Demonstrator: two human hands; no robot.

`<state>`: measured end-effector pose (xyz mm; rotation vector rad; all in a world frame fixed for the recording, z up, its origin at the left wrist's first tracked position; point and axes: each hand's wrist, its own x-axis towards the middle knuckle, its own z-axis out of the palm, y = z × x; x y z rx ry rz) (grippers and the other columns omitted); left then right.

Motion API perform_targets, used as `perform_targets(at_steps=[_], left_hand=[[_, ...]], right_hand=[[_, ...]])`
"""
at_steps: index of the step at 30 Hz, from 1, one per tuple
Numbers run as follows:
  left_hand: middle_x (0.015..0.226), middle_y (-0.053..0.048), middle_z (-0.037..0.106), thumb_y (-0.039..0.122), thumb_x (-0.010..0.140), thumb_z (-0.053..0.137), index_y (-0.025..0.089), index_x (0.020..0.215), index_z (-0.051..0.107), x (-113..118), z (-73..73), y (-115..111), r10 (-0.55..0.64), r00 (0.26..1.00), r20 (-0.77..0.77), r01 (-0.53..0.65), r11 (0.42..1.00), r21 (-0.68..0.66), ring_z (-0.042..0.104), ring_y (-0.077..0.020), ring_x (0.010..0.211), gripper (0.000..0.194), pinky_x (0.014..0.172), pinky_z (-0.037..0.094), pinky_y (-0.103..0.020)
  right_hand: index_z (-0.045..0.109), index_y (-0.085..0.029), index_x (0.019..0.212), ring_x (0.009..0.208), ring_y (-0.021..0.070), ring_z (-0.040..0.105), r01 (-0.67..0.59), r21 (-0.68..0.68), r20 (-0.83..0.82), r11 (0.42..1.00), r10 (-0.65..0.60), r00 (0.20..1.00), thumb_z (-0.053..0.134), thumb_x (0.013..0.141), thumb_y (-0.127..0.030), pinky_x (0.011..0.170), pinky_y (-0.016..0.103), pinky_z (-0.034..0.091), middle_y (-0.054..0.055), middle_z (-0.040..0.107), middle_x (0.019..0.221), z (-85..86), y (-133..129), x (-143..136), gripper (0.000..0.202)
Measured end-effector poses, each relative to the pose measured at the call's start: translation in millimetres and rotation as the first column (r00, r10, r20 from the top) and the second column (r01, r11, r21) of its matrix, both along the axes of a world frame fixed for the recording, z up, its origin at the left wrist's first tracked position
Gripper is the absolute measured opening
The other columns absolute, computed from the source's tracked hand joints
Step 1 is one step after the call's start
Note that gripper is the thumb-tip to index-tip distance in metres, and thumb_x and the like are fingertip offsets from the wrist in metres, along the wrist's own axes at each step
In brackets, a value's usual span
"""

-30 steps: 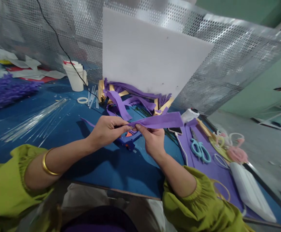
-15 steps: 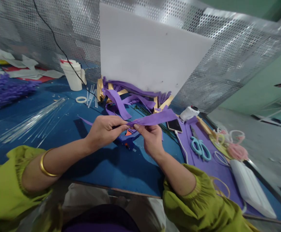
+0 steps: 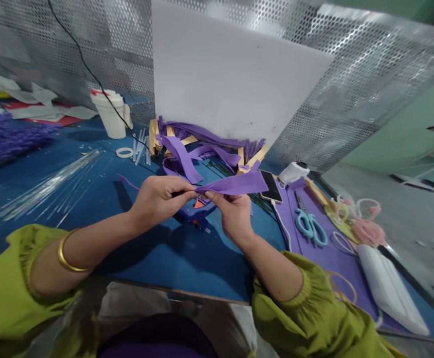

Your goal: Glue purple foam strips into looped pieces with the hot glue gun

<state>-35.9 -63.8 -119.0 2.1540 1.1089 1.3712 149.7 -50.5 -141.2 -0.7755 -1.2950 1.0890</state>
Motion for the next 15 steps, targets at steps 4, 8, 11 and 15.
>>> perform_targets(at_steps=[4,8,11,15], left_hand=[[0.085,-0.002,0.080,0.033,0.085,0.074,0.022,0.089,0.082,0,1.1,1,0.025,1.000,-0.013,-0.025,0.998,-0.054,0.073,-0.0179,0.076,0.014,0.067,0.050,-0.024],[0.082,-0.001,0.080,0.033,0.086,0.071,0.021,0.090,0.082,1,-0.1,2,-0.007,1.000,-0.001,0.007,0.994,-0.107,0.072,-0.0172,0.073,0.017,0.065,0.050,-0.024],[0.076,-0.002,0.078,0.032,0.088,0.068,0.019,0.087,0.081,-2,0.7,2,0.016,1.000,-0.009,-0.017,0.997,-0.082,0.071,-0.0163,0.068,0.018,0.063,0.049,-0.024],[0.082,-0.002,0.079,0.033,0.088,0.067,0.021,0.086,0.081,-8,4.1,3,0.080,0.994,-0.080,-0.081,0.997,-0.012,0.072,-0.0177,0.073,0.019,0.066,0.049,-0.025]], right_hand=[[0.078,-0.023,0.070,0.068,0.0171,0.069,0.043,0.010,-0.010,0.999,-0.043,0.999,0.083,0.067,-0.023,0.070,0.031,0.057,-0.002,0.076,0.070,2.3,-1,-1,0.006],[0.077,-0.022,0.072,0.074,0.0198,0.072,0.047,0.021,0.051,0.999,-0.048,0.998,0.081,0.068,-0.024,0.074,0.034,0.059,0.000,0.077,0.075,2.1,-2,-3,0.005],[0.076,-0.022,0.081,0.083,0.0225,0.073,0.041,0.066,0.129,0.997,-0.049,0.990,0.082,0.071,-0.027,0.079,0.036,0.060,0.003,0.078,0.085,1.8,0,1,0.013],[0.066,-0.025,0.121,0.116,0.0268,0.066,0.119,0.341,0.207,0.933,-0.198,0.958,0.086,0.072,-0.036,0.099,0.040,0.056,0.009,0.070,0.124,9.0,5,14,0.054]])
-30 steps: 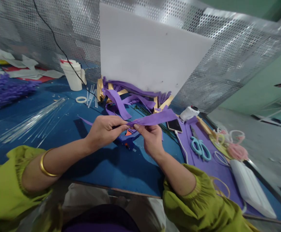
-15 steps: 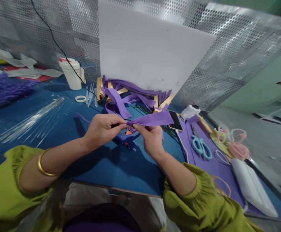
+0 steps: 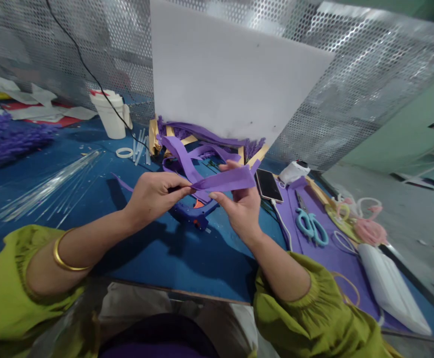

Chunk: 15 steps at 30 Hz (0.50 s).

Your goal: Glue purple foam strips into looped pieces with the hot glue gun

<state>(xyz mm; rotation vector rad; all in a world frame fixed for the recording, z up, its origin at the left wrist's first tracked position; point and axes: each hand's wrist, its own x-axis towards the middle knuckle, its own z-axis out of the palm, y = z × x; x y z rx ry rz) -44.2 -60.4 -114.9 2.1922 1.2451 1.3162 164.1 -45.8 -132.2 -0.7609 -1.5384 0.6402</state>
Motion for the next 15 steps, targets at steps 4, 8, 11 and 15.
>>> perform_targets(at_steps=[4,8,11,15], left_hand=[[0.087,-0.002,0.080,0.036,0.089,0.066,0.024,0.087,0.081,-5,2.2,3,0.052,0.998,-0.036,-0.050,0.998,0.033,0.073,-0.0194,0.078,0.019,0.070,0.050,-0.027],[0.091,-0.003,0.080,0.039,0.090,0.064,0.025,0.090,0.081,-8,3.1,4,0.056,0.997,-0.059,-0.053,0.998,0.043,0.074,-0.0204,0.082,0.022,0.072,0.051,-0.028],[0.093,-0.002,0.080,0.040,0.091,0.063,0.025,0.092,0.081,-8,3.1,4,0.054,0.996,-0.076,-0.050,0.998,0.045,0.074,-0.0205,0.084,0.023,0.074,0.051,-0.028],[0.095,-0.002,0.081,0.041,0.091,0.063,0.025,0.094,0.081,-8,2.3,6,0.095,0.991,-0.095,-0.092,0.995,0.039,0.074,-0.0213,0.087,0.024,0.075,0.051,-0.029]], right_hand=[[0.053,-0.034,0.138,0.139,0.0281,0.050,-0.010,0.218,0.077,0.976,-0.007,0.997,0.083,0.078,-0.032,0.115,0.046,0.045,0.006,0.056,0.145,12.8,5,14,0.067],[0.070,-0.031,0.112,0.137,0.0285,0.052,-0.086,0.178,0.253,0.980,0.039,0.967,0.082,0.079,-0.026,0.115,0.047,0.042,0.005,0.062,0.139,22.0,7,23,0.035],[0.075,-0.028,0.099,0.122,0.0267,0.064,-0.111,0.058,0.326,0.992,0.086,0.941,0.081,0.080,-0.024,0.107,0.044,0.050,0.005,0.072,0.125,24.3,7,27,0.021],[0.077,-0.027,0.102,0.103,0.0233,0.072,-0.058,-0.059,0.303,0.997,0.073,0.950,0.082,0.077,-0.022,0.096,0.039,0.056,0.002,0.078,0.104,25.8,7,29,0.025]])
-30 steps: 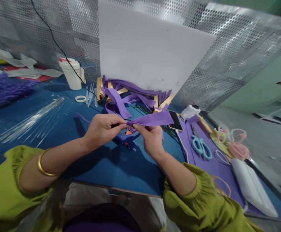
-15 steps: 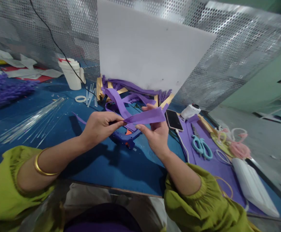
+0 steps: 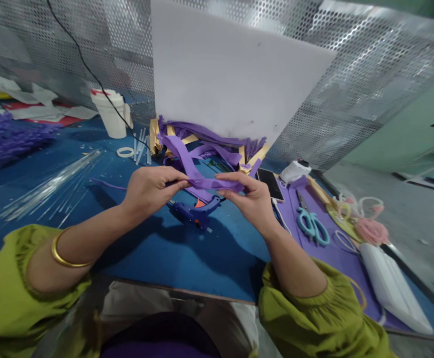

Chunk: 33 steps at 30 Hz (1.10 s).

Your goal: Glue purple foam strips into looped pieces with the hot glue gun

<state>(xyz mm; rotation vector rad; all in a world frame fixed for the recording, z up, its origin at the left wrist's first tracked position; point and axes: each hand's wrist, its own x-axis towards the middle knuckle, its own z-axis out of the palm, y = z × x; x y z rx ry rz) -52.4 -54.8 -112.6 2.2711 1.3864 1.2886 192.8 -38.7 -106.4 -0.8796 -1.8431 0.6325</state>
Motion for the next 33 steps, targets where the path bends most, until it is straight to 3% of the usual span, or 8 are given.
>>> perform_targets(at_steps=[3,6,12,20,27,33], left_hand=[[0.095,-0.002,0.081,0.041,0.092,0.061,0.026,0.093,0.081,0,-0.4,0,0.076,0.997,-0.034,-0.076,0.997,0.000,0.074,-0.0218,0.087,0.025,0.073,0.051,-0.029],[0.095,-0.001,0.081,0.041,0.092,0.061,0.028,0.094,0.081,-1,-1.0,1,0.114,0.992,-0.062,-0.113,0.993,0.014,0.074,-0.0219,0.087,0.025,0.073,0.050,-0.029],[0.095,-0.001,0.081,0.042,0.090,0.063,0.030,0.093,0.082,-3,-4.9,3,0.123,0.990,-0.073,-0.120,0.992,0.036,0.074,-0.0227,0.088,0.022,0.073,0.049,-0.029],[0.093,-0.001,0.081,0.042,0.088,0.065,0.028,0.091,0.082,-2,-3.8,6,0.109,0.992,-0.065,-0.112,0.993,-0.042,0.074,-0.0228,0.085,0.022,0.071,0.049,-0.028],[0.088,-0.002,0.080,0.041,0.083,0.073,0.026,0.093,0.083,-1,-5.7,10,-0.030,0.998,0.061,0.039,0.987,-0.155,0.073,-0.0209,0.079,0.021,0.069,0.049,-0.027],[0.076,-0.001,0.079,0.039,0.082,0.073,0.023,0.084,0.083,0,-4.7,8,-0.022,0.992,0.123,0.046,0.979,-0.197,0.070,-0.0190,0.069,0.018,0.063,0.049,-0.026]], right_hand=[[0.078,-0.027,0.102,0.118,0.0246,0.067,0.002,-0.024,-0.099,1.000,-0.004,0.995,0.084,0.074,-0.022,0.102,0.039,0.053,0.003,0.076,0.117,1.5,1,2,0.030],[0.078,-0.027,0.096,0.128,0.0256,0.062,-0.092,-0.118,-0.182,0.989,0.069,0.981,0.085,0.072,-0.024,0.105,0.039,0.053,0.003,0.075,0.122,1.1,4,2,0.025],[0.081,-0.026,0.092,0.090,0.0207,0.074,-0.063,-0.228,-0.173,0.972,0.023,0.985,0.086,0.070,-0.028,0.085,0.036,0.061,0.001,0.080,0.094,-2.0,5,-2,0.022],[0.078,-0.022,0.077,0.074,0.0175,0.071,0.014,-0.146,-0.249,0.989,-0.051,0.967,0.081,0.075,-0.028,0.073,0.032,0.058,0.001,0.077,0.077,-7.6,2,-8,0.007],[0.077,-0.023,0.079,0.079,0.0176,0.070,0.011,-0.031,-0.178,0.999,-0.016,0.984,0.078,0.079,-0.023,0.077,0.032,0.056,0.001,0.077,0.082,-8.9,0,-7,0.001],[0.076,-0.024,0.079,0.082,0.0189,0.071,0.016,0.031,-0.153,0.999,-0.011,0.988,0.076,0.080,-0.023,0.078,0.033,0.056,0.001,0.077,0.083,-9.0,-2,-7,0.001]])
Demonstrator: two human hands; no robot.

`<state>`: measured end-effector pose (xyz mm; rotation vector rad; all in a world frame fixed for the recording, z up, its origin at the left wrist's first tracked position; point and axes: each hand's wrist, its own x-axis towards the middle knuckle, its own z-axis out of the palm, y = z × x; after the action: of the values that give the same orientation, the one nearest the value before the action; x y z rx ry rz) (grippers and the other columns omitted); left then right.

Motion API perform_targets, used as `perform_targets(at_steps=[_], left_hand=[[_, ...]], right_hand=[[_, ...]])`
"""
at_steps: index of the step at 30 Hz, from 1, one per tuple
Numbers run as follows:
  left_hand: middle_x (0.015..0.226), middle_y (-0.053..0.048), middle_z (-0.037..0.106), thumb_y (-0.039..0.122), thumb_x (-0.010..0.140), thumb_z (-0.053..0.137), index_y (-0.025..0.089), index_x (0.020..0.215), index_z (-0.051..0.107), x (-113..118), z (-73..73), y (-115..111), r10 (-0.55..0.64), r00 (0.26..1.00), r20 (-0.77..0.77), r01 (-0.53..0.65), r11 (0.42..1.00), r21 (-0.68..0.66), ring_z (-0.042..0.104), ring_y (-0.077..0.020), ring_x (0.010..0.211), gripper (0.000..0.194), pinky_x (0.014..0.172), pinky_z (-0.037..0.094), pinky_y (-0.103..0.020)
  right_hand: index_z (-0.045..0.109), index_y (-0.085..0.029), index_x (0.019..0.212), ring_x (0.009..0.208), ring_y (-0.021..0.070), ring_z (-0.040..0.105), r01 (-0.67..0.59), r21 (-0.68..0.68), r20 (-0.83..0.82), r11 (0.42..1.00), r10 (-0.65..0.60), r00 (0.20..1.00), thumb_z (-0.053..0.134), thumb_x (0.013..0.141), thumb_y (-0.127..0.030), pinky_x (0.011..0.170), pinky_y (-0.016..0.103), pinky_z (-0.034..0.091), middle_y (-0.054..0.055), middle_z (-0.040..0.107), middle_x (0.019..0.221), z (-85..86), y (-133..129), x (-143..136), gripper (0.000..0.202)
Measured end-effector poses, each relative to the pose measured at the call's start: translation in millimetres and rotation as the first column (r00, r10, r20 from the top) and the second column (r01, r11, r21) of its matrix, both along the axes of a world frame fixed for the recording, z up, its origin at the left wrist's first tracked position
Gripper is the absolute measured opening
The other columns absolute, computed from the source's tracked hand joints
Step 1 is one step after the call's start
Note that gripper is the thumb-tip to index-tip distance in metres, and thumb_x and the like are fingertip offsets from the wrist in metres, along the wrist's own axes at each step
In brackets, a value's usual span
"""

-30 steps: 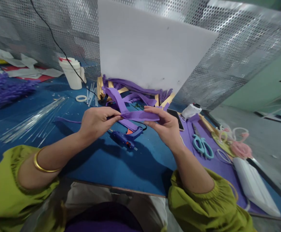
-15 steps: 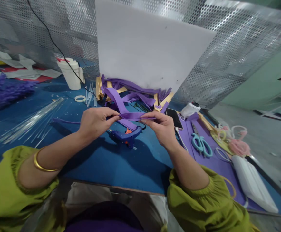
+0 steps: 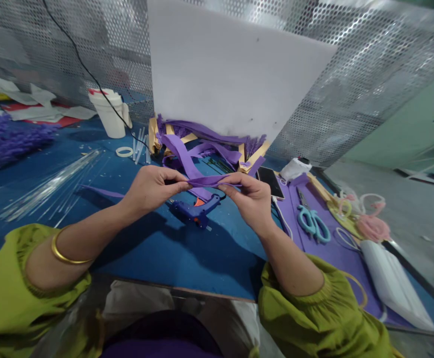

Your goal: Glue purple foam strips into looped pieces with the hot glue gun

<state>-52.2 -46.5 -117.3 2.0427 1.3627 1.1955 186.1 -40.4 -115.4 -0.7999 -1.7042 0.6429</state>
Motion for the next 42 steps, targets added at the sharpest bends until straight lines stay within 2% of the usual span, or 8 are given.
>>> perform_targets(at_steps=[6,11,17,23,29,35,39,42], left_hand=[[0.082,-0.003,0.080,0.040,0.077,0.077,0.021,0.085,0.083,3,3.5,-1,-0.064,0.993,0.096,0.073,0.993,-0.088,0.073,-0.0216,0.075,0.022,0.066,0.053,-0.026],[0.073,-0.002,0.078,0.039,0.082,0.073,0.021,0.083,0.083,3,0.9,-2,-0.046,0.998,0.030,0.047,0.999,-0.016,0.071,-0.0190,0.068,0.021,0.061,0.050,-0.024],[0.090,-0.003,0.081,0.037,0.081,0.076,0.025,0.091,0.083,7,-0.9,-6,-0.060,0.998,0.027,0.059,0.998,0.023,0.074,-0.0224,0.083,0.018,0.075,0.054,-0.028],[0.086,-0.004,0.080,0.037,0.087,0.068,0.022,0.087,0.082,8,1.1,-10,-0.055,0.998,-0.040,0.057,0.996,0.067,0.074,-0.0211,0.080,0.021,0.070,0.052,-0.027],[0.091,-0.004,0.081,0.039,0.085,0.070,0.023,0.091,0.082,9,1.0,-11,-0.072,0.997,-0.033,0.075,0.994,0.075,0.074,-0.0218,0.084,0.021,0.074,0.053,-0.027],[0.091,-0.003,0.081,0.040,0.084,0.072,0.024,0.092,0.083,9,0.7,-11,-0.063,0.997,-0.045,0.066,0.997,0.047,0.074,-0.0211,0.081,0.021,0.071,0.051,-0.026],[0.076,-0.002,0.078,0.040,0.086,0.069,0.022,0.086,0.082,7,-2.0,-9,-0.030,0.997,-0.067,0.034,0.998,0.054,0.071,-0.0185,0.069,0.022,0.063,0.049,-0.025],[0.075,-0.001,0.078,0.040,0.087,0.068,0.021,0.084,0.082,6,-3.0,-8,-0.045,0.997,-0.059,0.048,0.998,0.044,0.071,-0.0178,0.068,0.023,0.062,0.048,-0.024]], right_hand=[[0.076,-0.024,0.079,0.083,0.0195,0.071,-0.020,0.012,0.012,1.000,0.020,1.000,0.076,0.081,-0.022,0.080,0.034,0.057,0.001,0.077,0.085,1.3,-2,0,0.003],[0.076,-0.024,0.078,0.083,0.0194,0.071,-0.021,0.011,0.013,1.000,0.021,1.000,0.075,0.080,-0.021,0.079,0.034,0.057,0.002,0.077,0.085,1.1,-4,-2,0.003],[0.075,-0.024,0.079,0.081,0.0190,0.071,-0.013,0.024,0.023,1.000,0.013,1.000,0.074,0.082,-0.022,0.077,0.033,0.057,0.001,0.077,0.083,0.6,-5,-3,0.004],[0.075,-0.024,0.078,0.081,0.0205,0.071,-0.009,0.010,0.045,1.000,0.009,0.999,0.075,0.082,-0.026,0.077,0.035,0.057,0.001,0.077,0.082,0.8,-7,-4,0.005],[0.075,-0.024,0.077,0.079,0.0199,0.071,-0.007,0.001,0.031,1.000,0.007,0.999,0.075,0.081,-0.024,0.076,0.034,0.056,0.002,0.077,0.081,-0.5,-7,-5,0.004],[0.074,-0.023,0.075,0.077,0.0185,0.070,0.039,-0.012,-0.002,0.999,-0.039,0.999,0.075,0.079,-0.022,0.073,0.032,0.055,0.000,0.076,0.079,-0.1,-5,-4,0.004],[0.073,-0.023,0.074,0.072,0.0169,0.066,0.076,-0.035,-0.035,0.996,-0.077,0.996,0.075,0.077,-0.022,0.069,0.031,0.053,-0.001,0.074,0.075,0.2,-2,-2,0.004],[0.073,-0.022,0.073,0.070,0.0156,0.064,0.070,-0.049,-0.043,0.996,-0.072,0.996,0.075,0.077,-0.021,0.068,0.029,0.051,-0.001,0.073,0.074,-1.1,0,-1,0.004]])
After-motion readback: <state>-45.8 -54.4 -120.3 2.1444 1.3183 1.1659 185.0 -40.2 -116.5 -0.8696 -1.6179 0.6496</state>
